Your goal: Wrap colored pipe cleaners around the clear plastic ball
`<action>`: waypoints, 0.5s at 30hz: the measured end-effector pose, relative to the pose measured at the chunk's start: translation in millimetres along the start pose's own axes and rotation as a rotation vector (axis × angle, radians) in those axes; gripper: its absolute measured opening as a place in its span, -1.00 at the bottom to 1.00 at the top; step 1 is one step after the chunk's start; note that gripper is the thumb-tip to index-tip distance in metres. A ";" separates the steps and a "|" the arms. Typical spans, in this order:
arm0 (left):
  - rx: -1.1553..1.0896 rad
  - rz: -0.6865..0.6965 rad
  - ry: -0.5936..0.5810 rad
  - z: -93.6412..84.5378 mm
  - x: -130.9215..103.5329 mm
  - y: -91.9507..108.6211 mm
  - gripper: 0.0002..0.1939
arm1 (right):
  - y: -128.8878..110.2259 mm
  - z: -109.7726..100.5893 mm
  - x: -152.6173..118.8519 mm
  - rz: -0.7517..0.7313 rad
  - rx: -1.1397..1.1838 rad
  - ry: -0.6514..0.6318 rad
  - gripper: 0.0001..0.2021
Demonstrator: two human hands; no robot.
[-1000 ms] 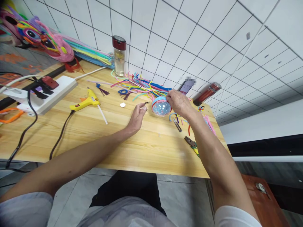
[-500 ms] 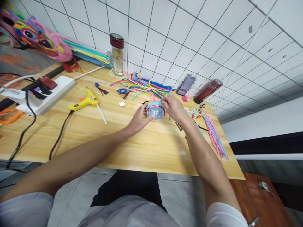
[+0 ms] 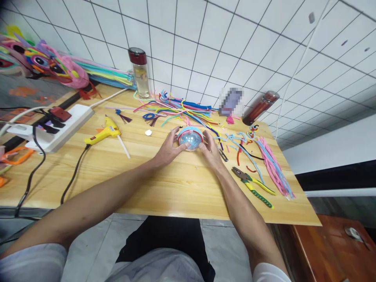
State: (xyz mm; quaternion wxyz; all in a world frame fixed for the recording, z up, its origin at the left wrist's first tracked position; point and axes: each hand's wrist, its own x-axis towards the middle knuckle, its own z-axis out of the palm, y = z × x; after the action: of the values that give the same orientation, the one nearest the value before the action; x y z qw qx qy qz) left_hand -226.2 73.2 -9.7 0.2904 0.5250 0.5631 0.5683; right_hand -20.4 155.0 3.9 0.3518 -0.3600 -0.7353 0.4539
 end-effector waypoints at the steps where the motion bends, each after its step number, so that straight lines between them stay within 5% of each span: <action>1: -0.007 0.006 -0.023 -0.3 0.4 0.5 -0.15 | -0.9 3.0 -0.1 0.001 0.005 -0.021 -0.05; 8: 0.082 0.108 -0.034 -0.6 -3.4 2.1 -0.27 | -1.7 11.8 -8.5 -0.011 0.072 0.006 -0.13; 15: 0.105 0.021 -0.073 -3.2 -7.6 6.3 -0.14 | 3.0 8.9 -14.8 0.012 0.090 -0.010 -0.17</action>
State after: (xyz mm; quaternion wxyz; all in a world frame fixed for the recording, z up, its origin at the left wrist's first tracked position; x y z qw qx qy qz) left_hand -225.4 63.8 -5.2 0.2767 0.5657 0.5757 0.5215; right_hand -20.0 139.8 -4.8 0.3611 -0.3461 -0.7138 0.4903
